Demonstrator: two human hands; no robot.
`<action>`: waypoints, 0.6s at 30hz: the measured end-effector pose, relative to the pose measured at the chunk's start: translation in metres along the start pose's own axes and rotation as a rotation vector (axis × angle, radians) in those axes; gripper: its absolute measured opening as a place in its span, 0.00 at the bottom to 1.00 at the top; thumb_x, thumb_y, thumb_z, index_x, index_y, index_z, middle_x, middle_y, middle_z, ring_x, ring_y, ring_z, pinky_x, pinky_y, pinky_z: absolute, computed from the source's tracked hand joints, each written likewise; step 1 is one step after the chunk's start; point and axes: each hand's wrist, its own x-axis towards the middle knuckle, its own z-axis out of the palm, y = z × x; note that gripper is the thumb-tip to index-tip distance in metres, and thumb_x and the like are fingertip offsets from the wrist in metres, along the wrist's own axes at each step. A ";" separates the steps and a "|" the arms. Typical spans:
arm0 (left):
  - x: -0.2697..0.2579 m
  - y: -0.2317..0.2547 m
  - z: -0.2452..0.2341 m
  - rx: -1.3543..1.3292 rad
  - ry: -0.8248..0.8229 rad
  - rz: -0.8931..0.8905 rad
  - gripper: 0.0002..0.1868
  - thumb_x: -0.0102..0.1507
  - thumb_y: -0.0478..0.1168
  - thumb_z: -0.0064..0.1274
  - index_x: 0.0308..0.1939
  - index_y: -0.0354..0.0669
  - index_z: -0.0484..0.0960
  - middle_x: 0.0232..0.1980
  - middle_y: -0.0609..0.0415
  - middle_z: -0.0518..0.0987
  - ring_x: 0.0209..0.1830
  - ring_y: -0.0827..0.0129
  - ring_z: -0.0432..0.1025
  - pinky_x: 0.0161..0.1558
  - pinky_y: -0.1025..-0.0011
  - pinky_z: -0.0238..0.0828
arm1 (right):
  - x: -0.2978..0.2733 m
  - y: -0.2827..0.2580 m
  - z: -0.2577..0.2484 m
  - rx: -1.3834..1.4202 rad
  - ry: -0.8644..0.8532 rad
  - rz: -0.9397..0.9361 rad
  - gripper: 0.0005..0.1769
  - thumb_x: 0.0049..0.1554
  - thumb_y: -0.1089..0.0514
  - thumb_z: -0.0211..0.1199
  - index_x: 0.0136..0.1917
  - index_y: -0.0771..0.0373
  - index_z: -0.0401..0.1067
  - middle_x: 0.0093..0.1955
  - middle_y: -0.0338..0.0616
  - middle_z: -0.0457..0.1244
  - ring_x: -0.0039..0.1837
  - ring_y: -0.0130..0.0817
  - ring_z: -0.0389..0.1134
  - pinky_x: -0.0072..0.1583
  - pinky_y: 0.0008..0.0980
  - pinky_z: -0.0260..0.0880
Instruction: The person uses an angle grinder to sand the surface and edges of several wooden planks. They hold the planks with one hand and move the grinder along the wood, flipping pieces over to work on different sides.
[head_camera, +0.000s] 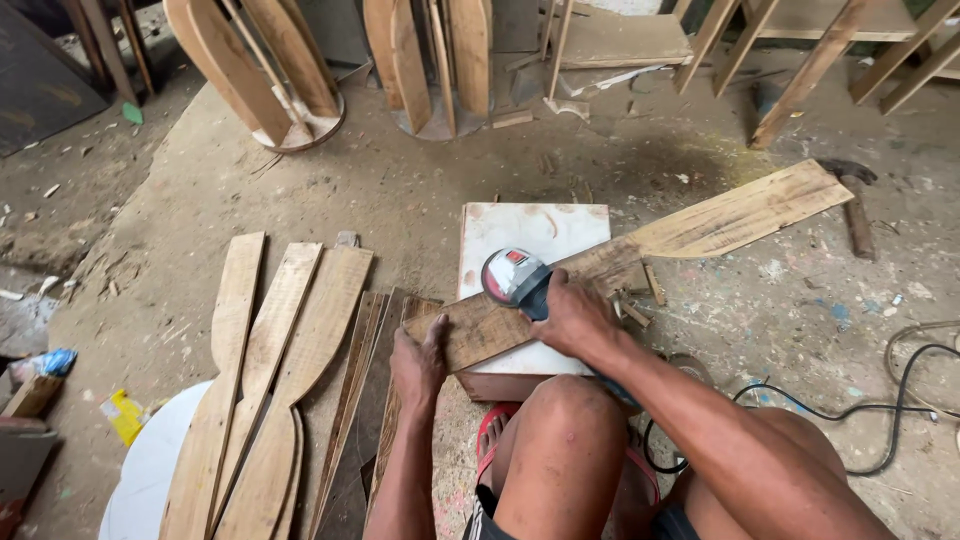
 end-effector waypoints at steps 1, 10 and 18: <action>-0.008 0.010 -0.002 0.003 -0.004 0.004 0.35 0.61 0.65 0.58 0.56 0.37 0.76 0.53 0.26 0.80 0.62 0.36 0.72 0.61 0.45 0.67 | 0.003 0.011 0.001 0.003 0.003 0.005 0.40 0.50 0.40 0.66 0.64 0.69 0.57 0.56 0.69 0.67 0.63 0.65 0.69 0.62 0.63 0.70; -0.009 0.011 0.000 -0.001 0.037 0.024 0.35 0.60 0.64 0.60 0.54 0.36 0.77 0.48 0.26 0.81 0.58 0.35 0.74 0.57 0.46 0.69 | 0.002 0.096 -0.069 0.125 0.091 0.345 0.40 0.52 0.44 0.61 0.66 0.76 0.56 0.60 0.72 0.66 0.66 0.66 0.67 0.65 0.62 0.67; -0.020 0.015 -0.003 -0.062 0.045 0.031 0.32 0.61 0.62 0.60 0.52 0.36 0.77 0.44 0.29 0.81 0.54 0.38 0.76 0.52 0.47 0.69 | 0.020 0.102 -0.065 0.164 0.123 0.378 0.40 0.51 0.47 0.64 0.66 0.78 0.57 0.59 0.74 0.66 0.65 0.68 0.67 0.64 0.63 0.66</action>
